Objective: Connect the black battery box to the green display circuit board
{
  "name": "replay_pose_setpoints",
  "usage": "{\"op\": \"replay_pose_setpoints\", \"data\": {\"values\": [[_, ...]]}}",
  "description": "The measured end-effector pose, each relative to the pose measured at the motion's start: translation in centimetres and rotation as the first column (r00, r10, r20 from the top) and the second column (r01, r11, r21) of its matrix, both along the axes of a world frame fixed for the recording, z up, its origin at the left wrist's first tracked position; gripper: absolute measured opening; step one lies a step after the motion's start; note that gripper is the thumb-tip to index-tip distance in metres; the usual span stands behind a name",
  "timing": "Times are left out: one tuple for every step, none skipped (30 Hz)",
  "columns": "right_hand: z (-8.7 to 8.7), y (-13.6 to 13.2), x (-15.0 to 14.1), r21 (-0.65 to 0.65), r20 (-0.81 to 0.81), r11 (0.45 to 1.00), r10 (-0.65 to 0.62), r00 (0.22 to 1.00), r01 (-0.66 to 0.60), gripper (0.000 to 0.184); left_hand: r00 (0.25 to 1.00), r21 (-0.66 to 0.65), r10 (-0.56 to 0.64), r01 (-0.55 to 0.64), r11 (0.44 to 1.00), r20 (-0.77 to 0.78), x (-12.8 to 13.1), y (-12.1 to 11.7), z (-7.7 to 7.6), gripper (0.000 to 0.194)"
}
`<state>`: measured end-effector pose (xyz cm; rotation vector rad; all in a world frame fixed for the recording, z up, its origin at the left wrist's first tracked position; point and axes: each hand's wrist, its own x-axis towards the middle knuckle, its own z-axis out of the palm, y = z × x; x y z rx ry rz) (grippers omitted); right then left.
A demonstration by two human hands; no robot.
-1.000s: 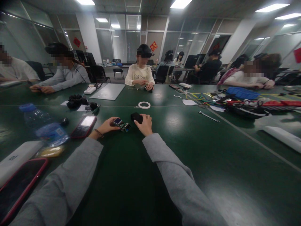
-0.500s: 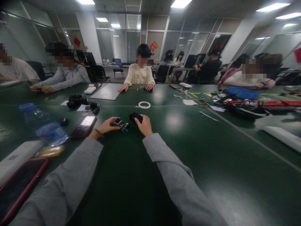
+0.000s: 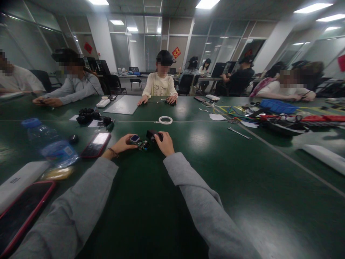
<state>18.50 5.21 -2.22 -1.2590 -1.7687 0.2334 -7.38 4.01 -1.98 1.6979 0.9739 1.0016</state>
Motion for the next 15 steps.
{"op": "replay_pose_setpoints", "data": {"values": [[0.0, 0.1, 0.2, -0.012, -0.020, 1.000, -0.011, 1.000, 0.011, 0.041, 1.000, 0.002, 0.001, -0.001, 1.000, -0.003, 0.0, 0.0, 0.0, 0.067], [0.0, 0.2, 0.4, -0.035, -0.039, 0.999, -0.026, 0.999, 0.025, 0.043, 1.000, 0.003, 0.000, 0.000, 1.000, -0.004, 0.0, 0.0, 0.1, 0.067], [0.0, 0.3, 0.6, -0.064, -0.054, 0.997, -0.048, 0.997, 0.045, 0.046, 1.000, 0.004, -0.001, 0.001, 1.000, -0.004, 0.0, -0.1, 0.1, 0.067], [0.0, 0.4, 0.9, -0.093, -0.063, 0.993, -0.078, 0.995, 0.072, 0.050, 1.000, 0.004, -0.002, 0.002, 1.000, -0.001, 0.1, -0.1, 0.1, 0.067], [0.0, 0.4, 1.0, -0.111, -0.071, 0.988, -0.113, 0.991, 0.105, 0.053, 1.000, 0.002, -0.002, 0.002, 1.000, 0.004, 0.1, -0.1, 0.1, 0.067], [0.0, 0.5, 1.1, -0.116, -0.077, 0.983, -0.149, 0.986, 0.140, 0.055, 1.000, -0.002, 0.001, -0.001, 1.000, 0.008, 0.1, -0.1, 0.1, 0.067], [0.0, 0.5, 1.1, -0.105, -0.082, 0.979, -0.182, 0.980, 0.174, 0.055, 1.000, -0.005, 0.006, -0.006, 1.000, 0.011, 0.2, -0.1, 0.1, 0.067], [0.0, 0.5, 1.0, -0.082, -0.083, 0.977, -0.205, 0.975, 0.199, 0.055, 1.000, -0.007, 0.012, -0.012, 1.000, 0.014, 0.2, -0.1, 0.1, 0.067], [0.0, 0.4, 0.8, -0.055, -0.074, 0.977, -0.210, 0.975, 0.206, 0.056, 1.000, -0.007, 0.016, -0.016, 1.000, 0.016, 0.2, -0.1, 0.2, 0.067], [0.0, 0.3, 0.6, -0.034, -0.049, 0.981, -0.192, 0.980, 0.190, 0.058, 1.000, -0.006, 0.015, -0.015, 1.000, 0.017, 0.2, -0.1, 0.2, 0.067], [0.0, 0.1, 0.6, -0.025, -0.011, 0.988, -0.155, 0.988, 0.155, 0.058, 1.000, -0.004, 0.012, -0.012, 1.000, 0.020, 0.2, -0.1, 0.2, 0.067], [0.0, -0.3, 0.8, -0.026, 0.032, 0.994, -0.106, 0.994, 0.107, 0.056, 1.000, -0.001, 0.008, -0.007, 1.000, 0.022, 0.2, -0.1, 0.2, 0.066], [0.1, -0.8, 1.5, -0.032, 0.071, 0.998, -0.052, 0.996, 0.054, 0.053, 1.000, 0.001, 0.004, -0.004, 1.000, 0.023, 0.1, -0.2, 0.3, 0.066], [0.1, -1.5, 2.6, -0.040, 0.099, 0.999, -0.001, 0.995, 0.005, 0.050, 1.000, 0.001, 0.002, -0.002, 1.000, 0.022, 0.1, -0.2, 0.3, 0.065], [0.2, -2.6, 4.3, -0.044, 0.114, 0.999, 0.032, 0.993, -0.027, 0.050, 1.000, -0.002, 0.004, -0.004, 1.000, 0.022, 0.1, -0.2, 0.3, 0.065]]}}
